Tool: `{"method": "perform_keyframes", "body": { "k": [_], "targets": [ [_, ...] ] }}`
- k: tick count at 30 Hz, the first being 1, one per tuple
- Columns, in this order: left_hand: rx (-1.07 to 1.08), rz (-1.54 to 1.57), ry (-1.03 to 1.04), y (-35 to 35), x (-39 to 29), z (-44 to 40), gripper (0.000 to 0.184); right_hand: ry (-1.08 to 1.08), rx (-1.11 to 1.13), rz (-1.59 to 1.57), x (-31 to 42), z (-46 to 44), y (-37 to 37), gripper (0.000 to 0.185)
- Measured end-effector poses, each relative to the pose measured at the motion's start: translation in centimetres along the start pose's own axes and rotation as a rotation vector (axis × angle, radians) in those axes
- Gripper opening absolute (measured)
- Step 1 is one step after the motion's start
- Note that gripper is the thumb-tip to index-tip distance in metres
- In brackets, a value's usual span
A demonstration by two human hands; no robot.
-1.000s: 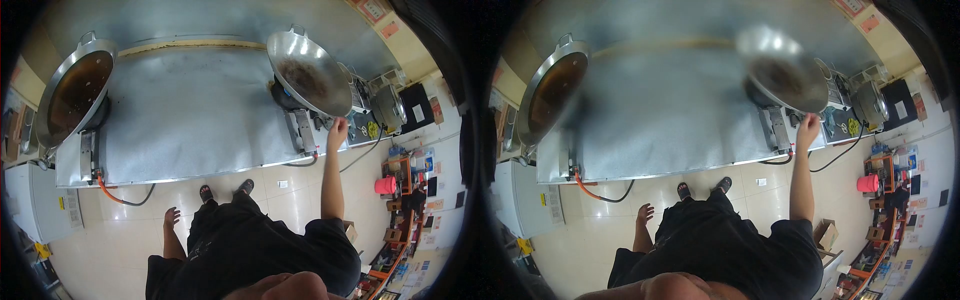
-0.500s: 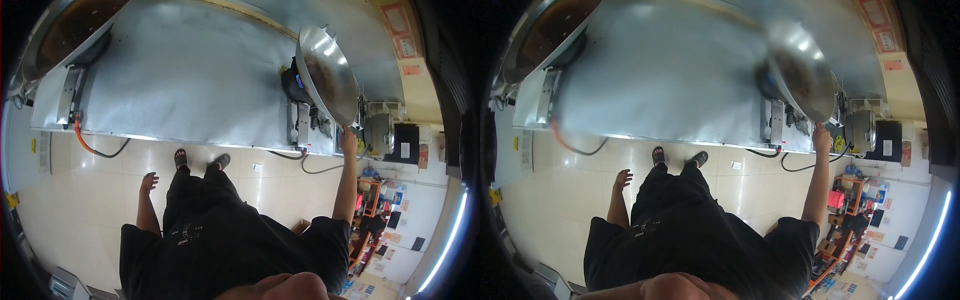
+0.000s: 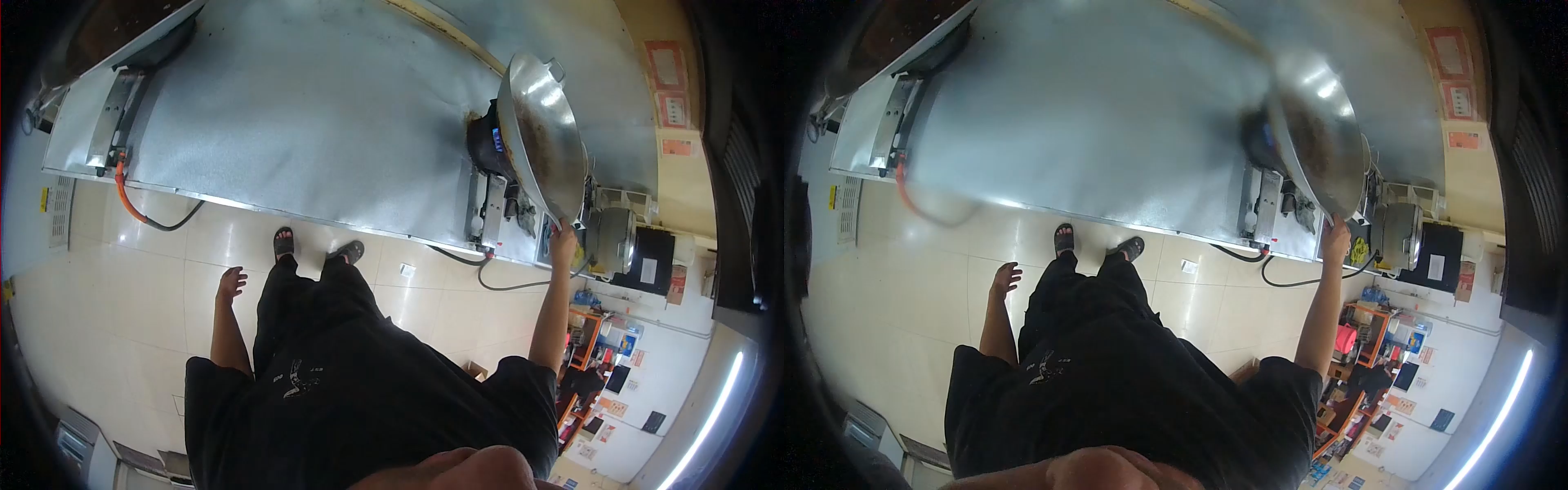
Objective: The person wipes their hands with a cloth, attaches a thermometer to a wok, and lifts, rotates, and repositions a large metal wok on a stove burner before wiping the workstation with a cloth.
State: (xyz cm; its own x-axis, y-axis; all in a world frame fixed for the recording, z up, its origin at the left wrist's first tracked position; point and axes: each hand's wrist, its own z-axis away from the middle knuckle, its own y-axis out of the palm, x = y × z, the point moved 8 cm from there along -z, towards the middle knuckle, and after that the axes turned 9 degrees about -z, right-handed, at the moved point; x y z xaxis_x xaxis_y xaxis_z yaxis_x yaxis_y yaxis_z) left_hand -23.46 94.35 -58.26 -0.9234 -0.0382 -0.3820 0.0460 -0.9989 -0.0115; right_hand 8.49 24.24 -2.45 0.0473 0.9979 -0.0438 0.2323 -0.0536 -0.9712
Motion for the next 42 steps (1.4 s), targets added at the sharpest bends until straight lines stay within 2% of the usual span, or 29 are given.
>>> {"method": "perform_keyframes", "body": {
  "k": [9,15,20,23,26,29,34,37,42],
  "targets": [
    [0.01,0.008,0.026,1.3,-0.4,-0.4,0.046,0.084,-0.04,0.076,-1.2,-0.6,2.3,0.025],
    [0.029,-0.018,-0.006,2.1,-0.3,-0.6,0.045,0.036,-0.081,0.126,-2.2,-1.0,4.5,0.027],
    [0.01,-0.046,0.02,1.8,0.3,-2.1,0.042,0.17,-0.06,0.17,-1.5,-1.5,5.6,0.024],
    [0.027,-0.057,0.043,2.1,-1.1,-1.9,0.045,0.081,-0.097,0.09,-2.7,-1.5,6.2,0.023],
    [0.023,-0.073,0.042,2.4,-1.2,-2.5,0.046,-0.049,-0.037,0.081,-2.4,-1.6,6.2,0.023],
    [0.039,0.012,0.112,2.3,-0.6,-3.3,0.045,-0.044,0.015,0.157,-2.7,-1.6,5.6,0.023],
    [0.059,0.046,0.092,2.7,1.1,-3.8,0.042,-0.069,0.09,0.101,-2.7,-1.4,4.6,0.021],
    [-0.003,0.112,0.101,2.7,2.3,-2.8,0.043,-0.092,0.034,0.097,-0.7,-1.1,3.4,0.02],
    [-0.063,0.251,0.048,2.1,4.0,-0.3,0.043,-0.116,0.104,0.09,-0.9,-1.7,3.6,0.02]
  ]
}}
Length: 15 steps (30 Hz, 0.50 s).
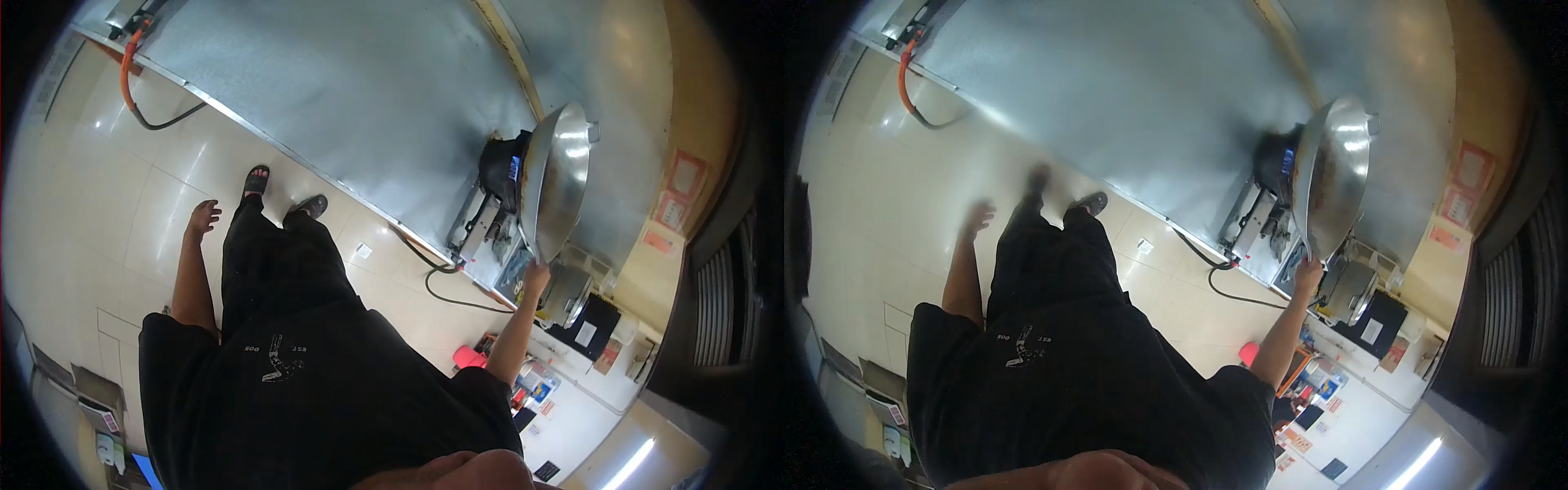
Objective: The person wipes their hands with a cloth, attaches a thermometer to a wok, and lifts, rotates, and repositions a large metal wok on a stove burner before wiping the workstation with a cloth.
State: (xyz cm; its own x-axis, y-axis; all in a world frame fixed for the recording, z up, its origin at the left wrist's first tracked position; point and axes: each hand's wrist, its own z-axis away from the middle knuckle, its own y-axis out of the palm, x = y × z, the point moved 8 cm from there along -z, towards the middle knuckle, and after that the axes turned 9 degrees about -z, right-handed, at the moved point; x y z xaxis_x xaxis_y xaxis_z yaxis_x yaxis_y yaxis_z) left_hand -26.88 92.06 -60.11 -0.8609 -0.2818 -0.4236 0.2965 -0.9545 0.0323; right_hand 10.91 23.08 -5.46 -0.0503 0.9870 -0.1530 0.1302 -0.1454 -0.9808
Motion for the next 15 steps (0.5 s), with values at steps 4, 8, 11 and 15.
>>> {"method": "perform_keyframes", "body": {
  "k": [4,8,11,15],
  "targets": [
    [-0.024,-0.012,-0.058,-1.0,1.9,0.1,0.043,0.025,0.043,-0.011,-0.2,0.7,-0.6,0.02],
    [-0.049,0.004,-0.035,-1.5,1.8,1.0,0.043,0.036,0.135,-0.121,-0.5,0.5,-0.3,0.028],
    [-0.043,-0.028,-0.035,-1.4,0.8,0.6,0.044,-0.135,0.0,-0.18,4.4,0.5,-3.3,0.041],
    [-0.039,-0.034,0.009,-0.4,-1.9,0.6,0.044,-0.248,-0.098,-0.036,9.6,0.0,-2.8,0.052]
  ]
}}
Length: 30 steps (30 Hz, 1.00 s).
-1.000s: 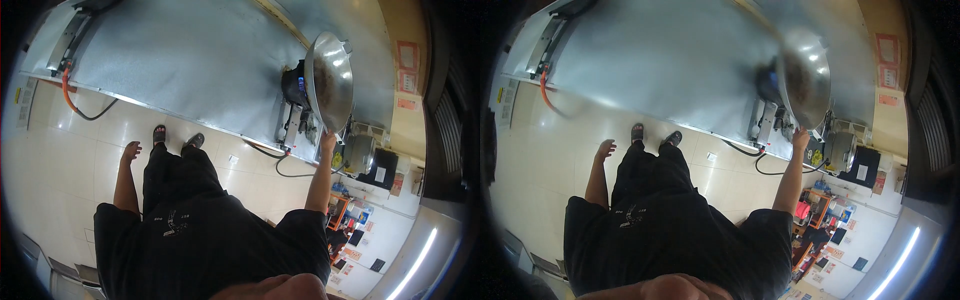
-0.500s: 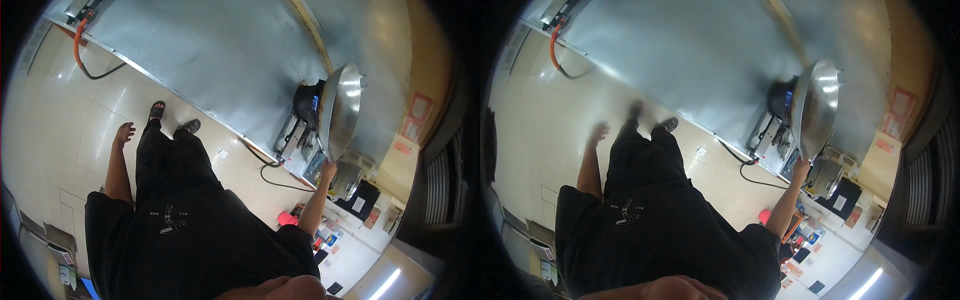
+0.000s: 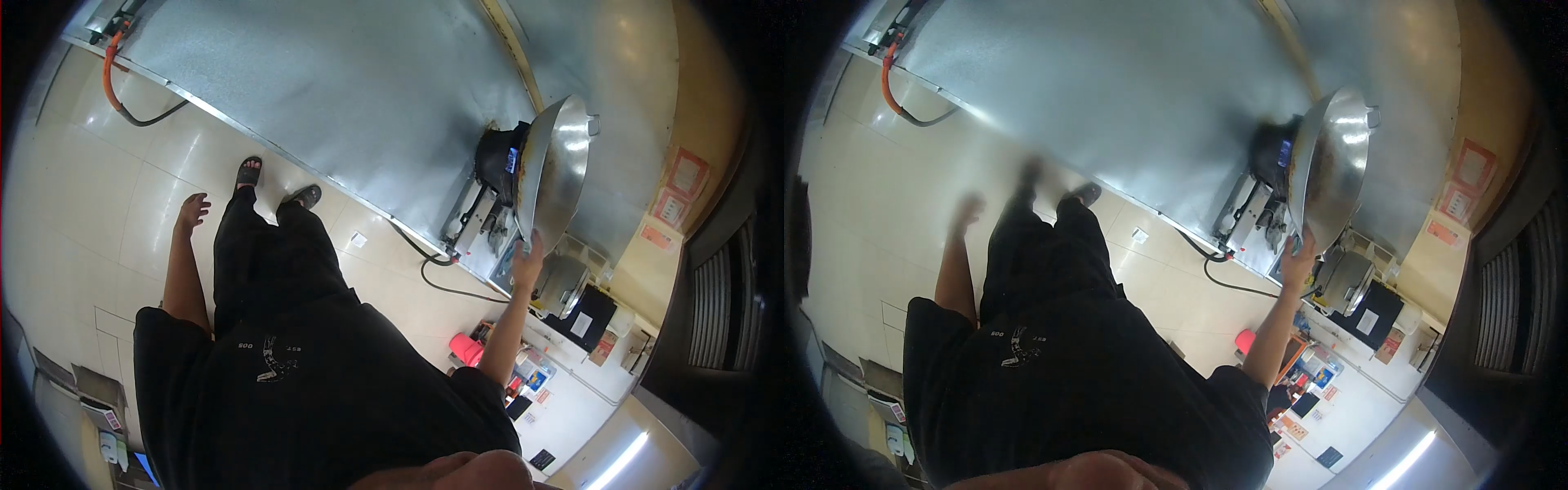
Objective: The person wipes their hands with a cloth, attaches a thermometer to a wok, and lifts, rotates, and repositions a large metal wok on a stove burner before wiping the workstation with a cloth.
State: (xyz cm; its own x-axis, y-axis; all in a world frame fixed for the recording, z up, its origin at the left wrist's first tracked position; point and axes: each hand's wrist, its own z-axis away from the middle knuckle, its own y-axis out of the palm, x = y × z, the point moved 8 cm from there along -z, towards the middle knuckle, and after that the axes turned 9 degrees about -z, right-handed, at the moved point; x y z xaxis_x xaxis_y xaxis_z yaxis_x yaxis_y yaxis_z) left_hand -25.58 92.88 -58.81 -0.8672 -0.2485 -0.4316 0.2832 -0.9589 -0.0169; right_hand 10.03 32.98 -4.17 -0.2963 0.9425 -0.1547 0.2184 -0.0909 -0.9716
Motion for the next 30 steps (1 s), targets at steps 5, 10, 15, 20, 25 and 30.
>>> {"method": "perform_keyframes", "body": {
  "k": [5,10,15,20,25,30],
  "targets": [
    [0.025,0.022,0.164,2.2,-4.7,0.7,0.045,0.094,0.069,0.244,-1.1,0.9,2.8,0.057],
    [0.143,-0.163,0.121,4.0,-4.4,-0.6,0.053,0.032,0.072,-0.032,-0.4,0.9,0.8,0.057],
    [0.422,-0.411,0.164,6.9,-7.4,2.4,0.055,0.115,0.001,-0.168,-4.7,3.7,-1.9,0.047],
    [0.674,-0.674,0.138,13.1,-15.8,11.2,0.06,0.18,-0.136,-0.151,-6.6,5.5,-1.8,0.025],
    [0.534,-0.6,0.591,20.9,-25.3,16.6,0.037,0.076,-0.243,-0.331,-5.8,5.1,-2.9,0.02],
    [0.347,-0.474,0.734,28.0,-28.9,19.2,0.032,0.067,-0.443,-0.342,-6.8,5.4,-2.8,0.025]
  ]
}}
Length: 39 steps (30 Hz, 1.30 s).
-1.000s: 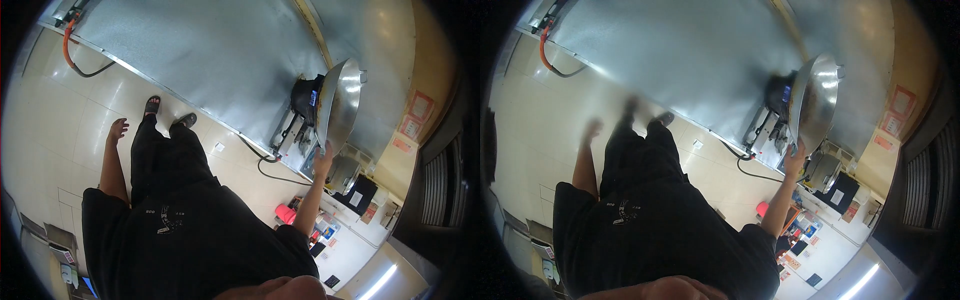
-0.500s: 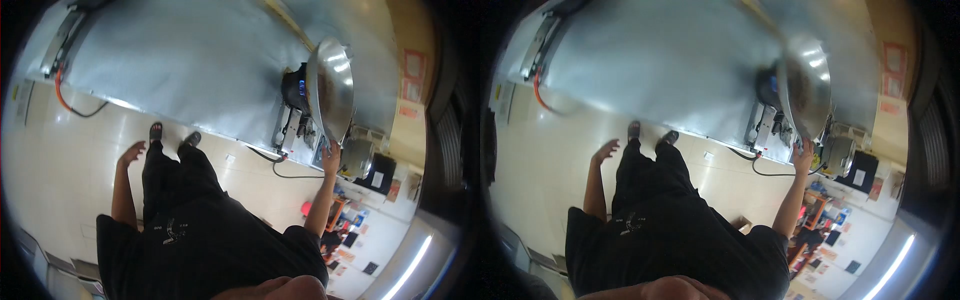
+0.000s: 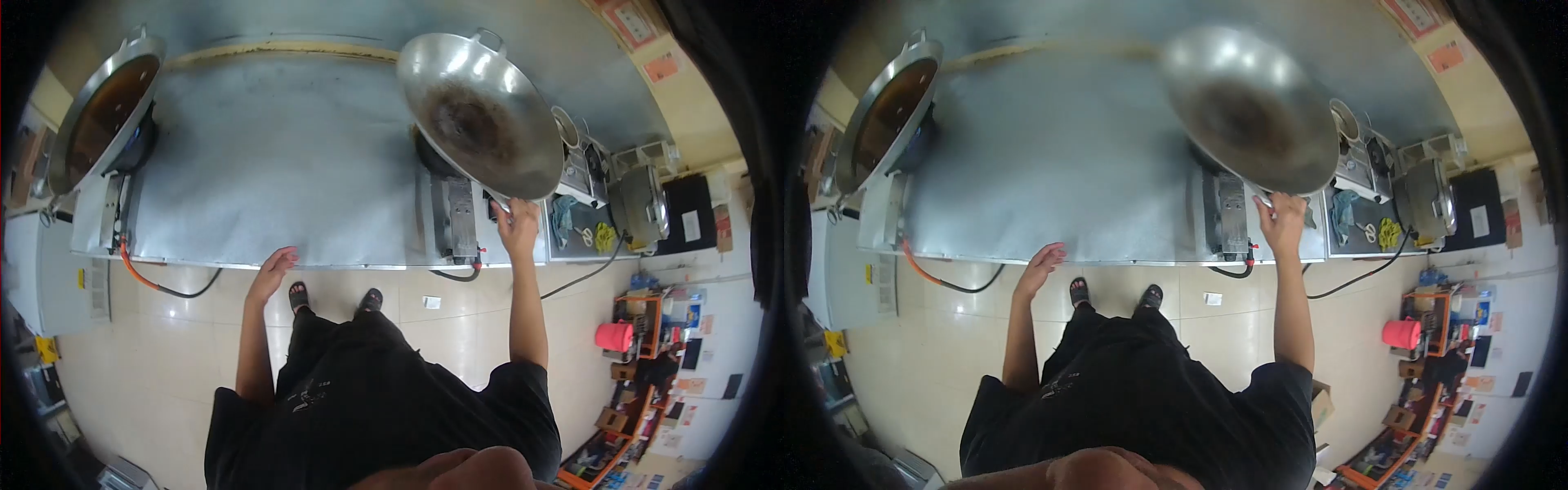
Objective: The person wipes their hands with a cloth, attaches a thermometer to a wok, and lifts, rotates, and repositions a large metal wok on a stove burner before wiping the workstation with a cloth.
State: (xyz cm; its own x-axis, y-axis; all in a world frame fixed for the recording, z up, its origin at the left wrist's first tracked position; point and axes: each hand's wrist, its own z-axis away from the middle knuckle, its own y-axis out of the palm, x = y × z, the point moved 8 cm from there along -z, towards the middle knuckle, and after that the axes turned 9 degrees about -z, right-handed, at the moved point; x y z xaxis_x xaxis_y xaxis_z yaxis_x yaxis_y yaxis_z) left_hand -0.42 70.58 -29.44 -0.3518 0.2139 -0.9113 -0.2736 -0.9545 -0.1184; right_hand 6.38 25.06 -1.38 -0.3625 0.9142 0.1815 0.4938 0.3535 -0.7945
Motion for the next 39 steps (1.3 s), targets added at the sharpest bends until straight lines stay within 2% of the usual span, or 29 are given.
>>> {"method": "perform_keyframes", "body": {
  "k": [2,3,6,10,12,14,17,20,24,26,28,33,39],
  "targets": [
    [-0.04,0.1,-0.066,3.4,-4.2,-0.4,0.031,-0.003,-0.011,-0.034,-0.7,0.1,-0.3,0.027],
    [-0.03,0.06,-0.025,4.8,-5.6,-1.4,0.031,-0.006,-0.019,-0.06,-1.0,0.0,-0.5,0.028],
    [-0.043,-0.051,0.21,8.0,-11.6,-4.9,0.031,-0.033,-0.029,-0.134,-2.1,0.4,-1.3,0.03],
    [-0.219,-0.196,0.521,11.5,-21.6,-6.8,0.042,-0.047,-0.037,-0.189,-3.4,0.8,-2.3,0.032],
    [-0.364,-0.485,0.643,13.3,-27.0,-6.6,0.05,-0.048,-0.039,-0.204,-3.7,0.5,-2.8,0.032],
    [-0.462,-0.693,0.884,15.5,-30.7,-6.8,0.056,-0.043,-0.051,-0.214,-3.2,0.6,-3.3,0.031],
    [-0.463,-0.783,0.968,18.6,-33.4,-7.9,0.06,-0.056,0.004,-0.243,-3.0,1.1,-3.9,0.024],
    [-0.409,-1.047,0.993,21.5,-33.0,-10.2,0.061,-0.094,-0.089,-0.419,-3.4,1.9,-5.6,0.021],
    [-0.473,-1.036,1.002,21.9,-32.8,-10.4,0.063,0.168,-0.339,-0.458,-13.3,3.6,-6.2,0.026],
    [-0.463,-1.012,1.021,21.7,-31.8,-11.6,0.064,0.375,-0.418,-0.488,-19.6,4.9,-4.0,0.031],
    [-0.464,-1.024,1.038,21.5,-31.5,-12.0,0.065,0.504,-0.367,-0.8,-24.4,5.4,0.0,0.035],
    [-0.472,-1.07,0.996,20.9,-30.2,-14.0,0.064,0.572,-0.356,-0.827,-26.5,5.1,3.1,0.037],
    [-0.517,-1.095,0.949,21.8,-30.3,-14.8,0.06,0.649,-0.453,-1.047,-30.1,4.3,4.9,0.04]
  ]
}}
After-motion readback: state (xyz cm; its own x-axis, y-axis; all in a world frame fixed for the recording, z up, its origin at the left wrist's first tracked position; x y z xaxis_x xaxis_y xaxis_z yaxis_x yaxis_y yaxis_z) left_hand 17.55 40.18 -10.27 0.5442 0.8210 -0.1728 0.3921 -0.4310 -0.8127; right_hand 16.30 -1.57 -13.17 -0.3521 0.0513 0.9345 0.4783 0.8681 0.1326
